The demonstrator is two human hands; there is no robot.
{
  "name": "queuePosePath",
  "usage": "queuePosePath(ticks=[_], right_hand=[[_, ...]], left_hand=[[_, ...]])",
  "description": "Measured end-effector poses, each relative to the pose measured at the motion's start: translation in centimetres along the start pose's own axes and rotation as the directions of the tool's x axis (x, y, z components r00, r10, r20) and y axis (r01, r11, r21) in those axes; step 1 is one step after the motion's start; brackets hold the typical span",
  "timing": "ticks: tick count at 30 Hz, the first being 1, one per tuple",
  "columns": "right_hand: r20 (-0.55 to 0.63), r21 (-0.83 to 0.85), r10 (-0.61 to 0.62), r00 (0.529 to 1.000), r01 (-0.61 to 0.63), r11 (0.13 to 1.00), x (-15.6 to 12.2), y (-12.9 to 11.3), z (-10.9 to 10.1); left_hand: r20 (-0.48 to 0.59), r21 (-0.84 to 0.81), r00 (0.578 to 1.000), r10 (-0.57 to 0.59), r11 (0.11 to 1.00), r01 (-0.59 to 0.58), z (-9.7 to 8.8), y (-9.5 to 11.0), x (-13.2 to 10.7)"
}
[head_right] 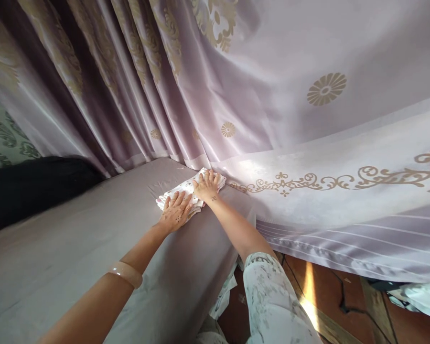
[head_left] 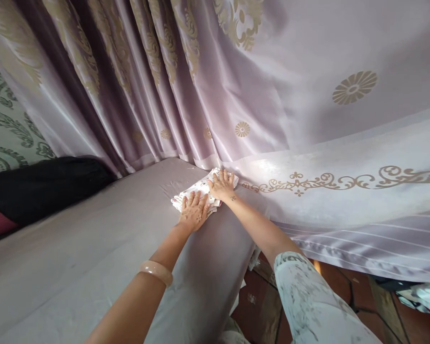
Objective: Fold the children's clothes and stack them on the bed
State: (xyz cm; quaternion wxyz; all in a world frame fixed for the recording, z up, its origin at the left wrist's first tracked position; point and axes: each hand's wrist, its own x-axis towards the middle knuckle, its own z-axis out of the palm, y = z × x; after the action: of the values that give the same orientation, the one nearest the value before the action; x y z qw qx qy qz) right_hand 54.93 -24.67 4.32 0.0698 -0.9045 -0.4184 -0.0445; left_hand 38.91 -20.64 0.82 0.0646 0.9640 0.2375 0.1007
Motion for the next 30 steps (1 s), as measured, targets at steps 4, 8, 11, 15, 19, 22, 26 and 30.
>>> queuePosePath(ticks=[4, 8, 11, 15, 19, 22, 26, 30], right_hand=[[0.023, 0.016, -0.041, 0.999, 0.041, 0.999, 0.1, -0.2, 0.0], [0.037, 0.045, -0.062, 0.997, 0.060, 0.997, 0.9, 0.0, -0.4], [0.042, 0.048, -0.055, 0.998, 0.053, 0.997, 1.7, 0.6, -0.2], [0.069, 0.043, -0.020, 0.997, 0.017, 0.999, 2.4, 1.2, 0.5], [0.090, 0.049, -0.008, 0.996, 0.003, 0.999, 2.5, 1.2, 0.8], [0.093, 0.046, -0.008, 0.996, 0.004, 0.999, 2.4, 1.2, 0.8], [0.118, 0.059, 0.004, 0.993, -0.011, 0.998, 2.5, 1.2, 0.3], [0.108, 0.058, -0.013, 0.994, 0.007, 0.998, 2.2, 0.3, -0.7]], left_hand=[[-0.060, 0.017, 0.998, -0.035, 0.999, 0.036, 0.2, 0.2, -0.3], [-0.085, 0.011, 0.993, -0.083, 0.996, 0.085, 0.0, 0.8, -0.5], [-0.056, -0.024, 0.992, -0.116, 0.993, 0.115, -0.2, 1.1, -0.5], [-0.039, -0.061, 0.989, -0.139, 0.989, 0.137, -0.2, 1.1, -0.3], [-0.062, -0.064, 0.987, -0.145, 0.988, 0.141, 0.1, 1.1, -0.4], [-0.048, -0.066, 0.987, -0.153, 0.987, 0.150, 0.1, 1.1, -0.3], [-0.008, -0.138, 0.989, -0.149, 0.979, 0.147, -0.2, 0.7, 0.0], [-0.033, -0.202, 0.982, -0.186, 0.963, 0.176, -0.6, -0.2, 0.1]])
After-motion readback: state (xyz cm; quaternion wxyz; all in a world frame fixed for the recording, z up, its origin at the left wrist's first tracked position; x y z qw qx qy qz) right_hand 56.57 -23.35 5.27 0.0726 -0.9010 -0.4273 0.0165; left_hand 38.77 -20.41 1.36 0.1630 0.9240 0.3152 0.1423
